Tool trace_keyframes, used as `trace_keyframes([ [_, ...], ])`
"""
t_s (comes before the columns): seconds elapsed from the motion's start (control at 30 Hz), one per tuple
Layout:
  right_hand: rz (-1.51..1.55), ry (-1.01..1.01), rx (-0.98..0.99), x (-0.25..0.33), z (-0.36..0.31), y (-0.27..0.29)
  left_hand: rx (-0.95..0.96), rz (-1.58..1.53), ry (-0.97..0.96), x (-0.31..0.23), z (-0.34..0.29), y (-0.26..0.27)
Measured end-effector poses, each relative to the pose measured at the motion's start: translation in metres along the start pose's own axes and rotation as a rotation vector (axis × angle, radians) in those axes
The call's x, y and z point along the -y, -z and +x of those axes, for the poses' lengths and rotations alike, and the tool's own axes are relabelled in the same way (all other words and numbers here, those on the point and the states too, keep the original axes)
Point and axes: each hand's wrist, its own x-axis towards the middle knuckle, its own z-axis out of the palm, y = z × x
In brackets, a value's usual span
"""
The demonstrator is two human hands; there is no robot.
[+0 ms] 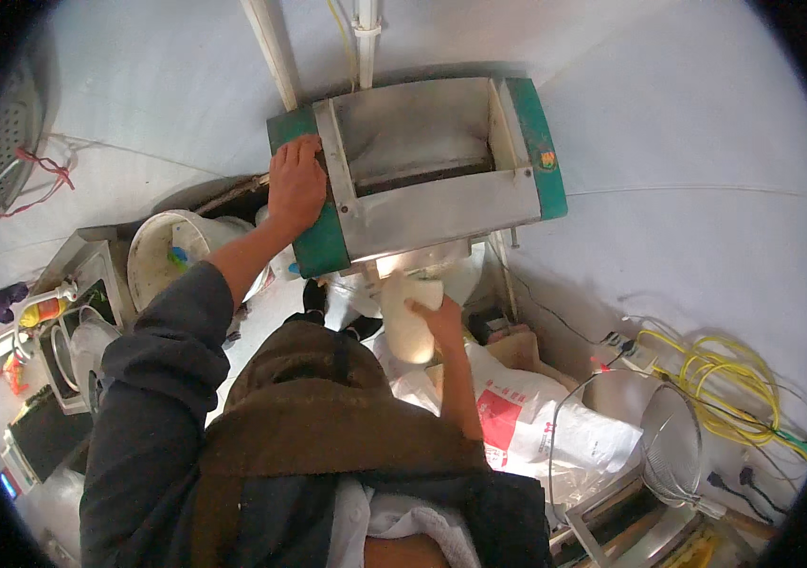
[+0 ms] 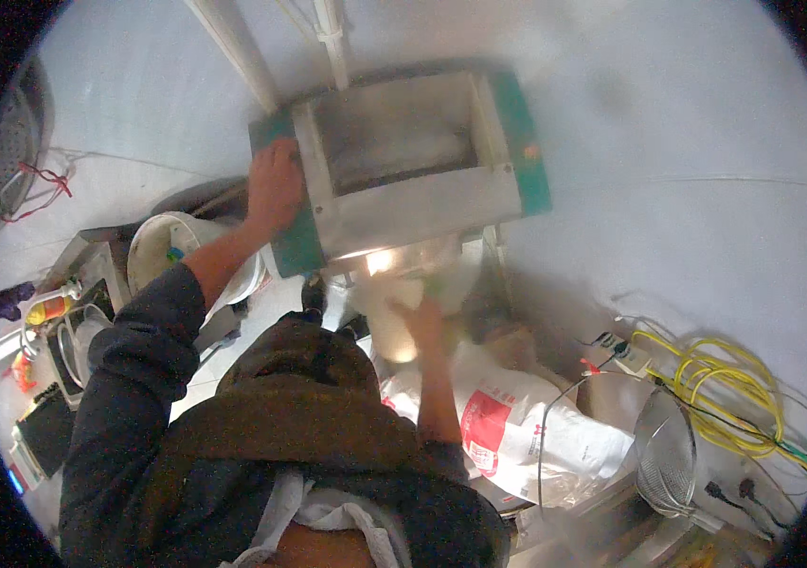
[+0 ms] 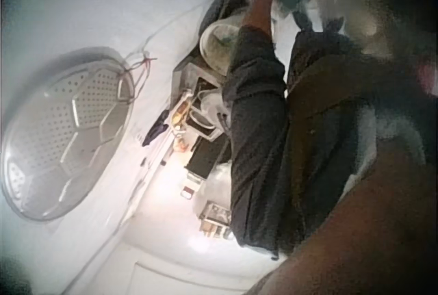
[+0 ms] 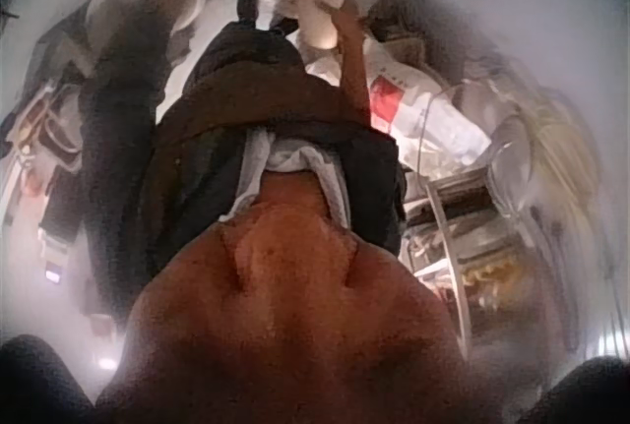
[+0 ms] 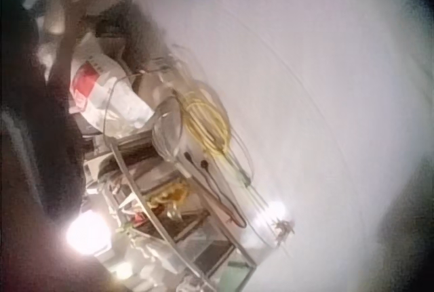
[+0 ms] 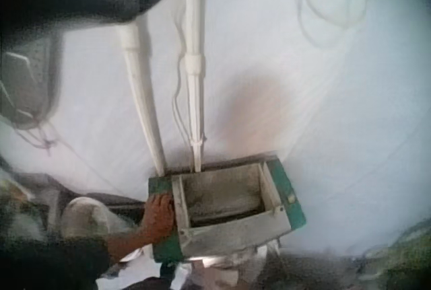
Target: The person repeatedly feeds a piece of dough through a manual dough sheeter, folding and refeeding it to thin and smooth the sheet. The person briefly moves to a counter to handle other dough pieces, then returns to continue sheeter passes.
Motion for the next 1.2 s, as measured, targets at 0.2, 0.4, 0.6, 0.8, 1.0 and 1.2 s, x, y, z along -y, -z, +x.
trace_keyframes([
  [0.2,0.042,0.527,0.453,0.224,-0.105,0.039,-0.030,-0.018,-0.014,-0.001,-0.002,0.000],
  [0.4,0.124,0.706,0.313,0.386,0.037,-0.009,-0.018,-0.005,-0.037,0.001,-0.002,0.012],
  [0.6,-0.113,0.848,0.222,0.365,0.196,-0.028,0.060,-0.007,0.040,-0.002,0.003,0.010],
  [0.8,-0.417,0.766,0.365,0.327,0.212,0.002,0.014,-0.037,-0.003,-0.004,0.001,0.010],
  [1.0,-0.971,0.653,0.051,0.334,0.151,-0.003,0.013,-0.022,-0.026,0.001,-0.003,0.003],
  [1.2,-0.303,0.954,-0.238,0.271,0.077,-0.009,-0.001,-0.025,-0.044,-0.002,-0.002,0.006],
])
